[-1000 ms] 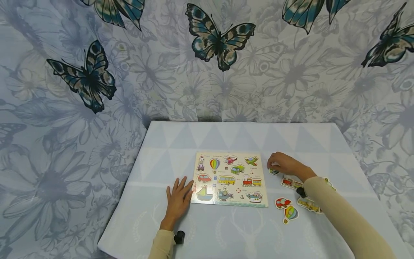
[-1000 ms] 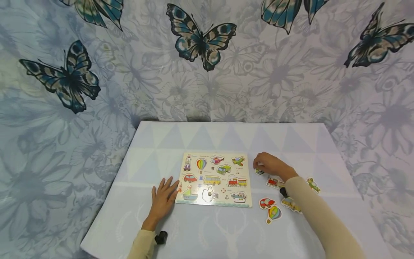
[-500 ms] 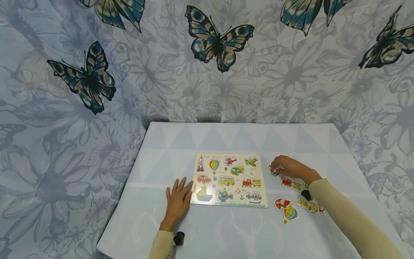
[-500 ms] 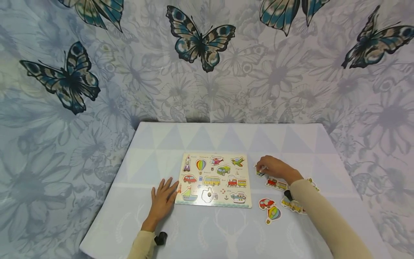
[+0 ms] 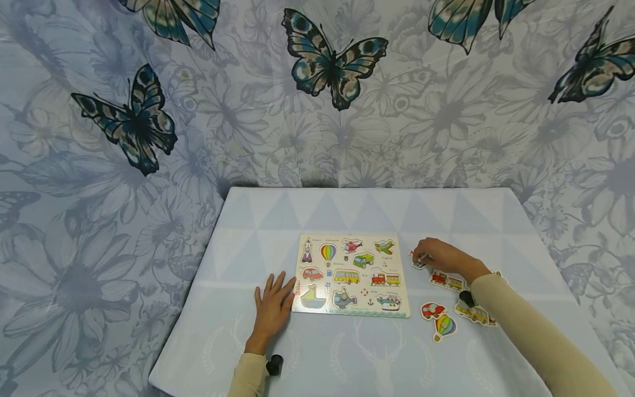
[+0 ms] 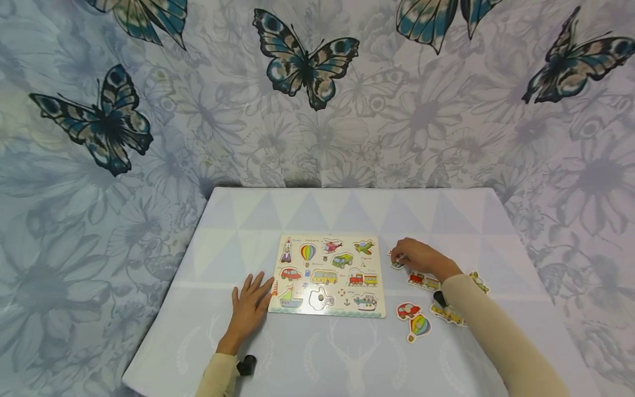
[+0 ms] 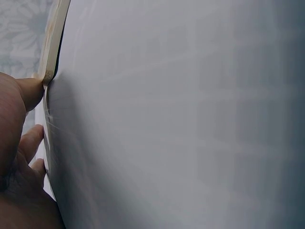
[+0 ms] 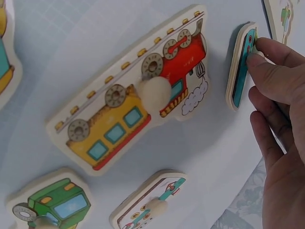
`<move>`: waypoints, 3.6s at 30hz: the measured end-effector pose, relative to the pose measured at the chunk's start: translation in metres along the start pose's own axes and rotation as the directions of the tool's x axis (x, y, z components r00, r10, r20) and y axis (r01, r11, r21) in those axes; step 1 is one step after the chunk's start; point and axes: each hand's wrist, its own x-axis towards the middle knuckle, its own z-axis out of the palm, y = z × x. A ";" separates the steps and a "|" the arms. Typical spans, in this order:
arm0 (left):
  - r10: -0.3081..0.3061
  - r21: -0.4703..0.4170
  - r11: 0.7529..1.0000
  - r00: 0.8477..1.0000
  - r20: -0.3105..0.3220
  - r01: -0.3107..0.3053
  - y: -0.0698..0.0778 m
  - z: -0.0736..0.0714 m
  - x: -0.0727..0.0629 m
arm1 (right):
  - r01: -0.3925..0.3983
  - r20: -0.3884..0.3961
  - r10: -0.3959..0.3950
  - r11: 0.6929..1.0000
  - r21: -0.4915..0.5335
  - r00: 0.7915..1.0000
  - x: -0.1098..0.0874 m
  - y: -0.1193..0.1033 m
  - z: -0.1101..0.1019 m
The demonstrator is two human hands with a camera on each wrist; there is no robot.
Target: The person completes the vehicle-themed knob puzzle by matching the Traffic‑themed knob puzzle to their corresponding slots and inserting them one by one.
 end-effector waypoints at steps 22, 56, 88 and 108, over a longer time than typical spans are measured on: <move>0.011 0.001 1.000 1.000 0.003 -0.011 -0.001 0.000 0.000 | -0.003 0.001 0.003 0.997 -0.081 1.000 0.028 -0.022 -0.012; -0.009 -0.010 1.000 1.000 0.005 0.009 0.002 -0.003 -0.002 | 0.290 -0.001 -0.292 0.949 -0.122 0.956 0.084 -0.103 0.020; -0.011 0.010 1.000 1.000 0.010 0.011 0.001 -0.003 0.000 | 0.472 0.035 -0.473 0.868 -0.153 0.880 0.136 -0.181 0.073; -0.011 0.019 1.000 1.000 0.014 0.011 0.003 -0.004 0.001 | 0.462 0.070 -0.458 0.866 -0.188 0.886 0.150 -0.200 0.093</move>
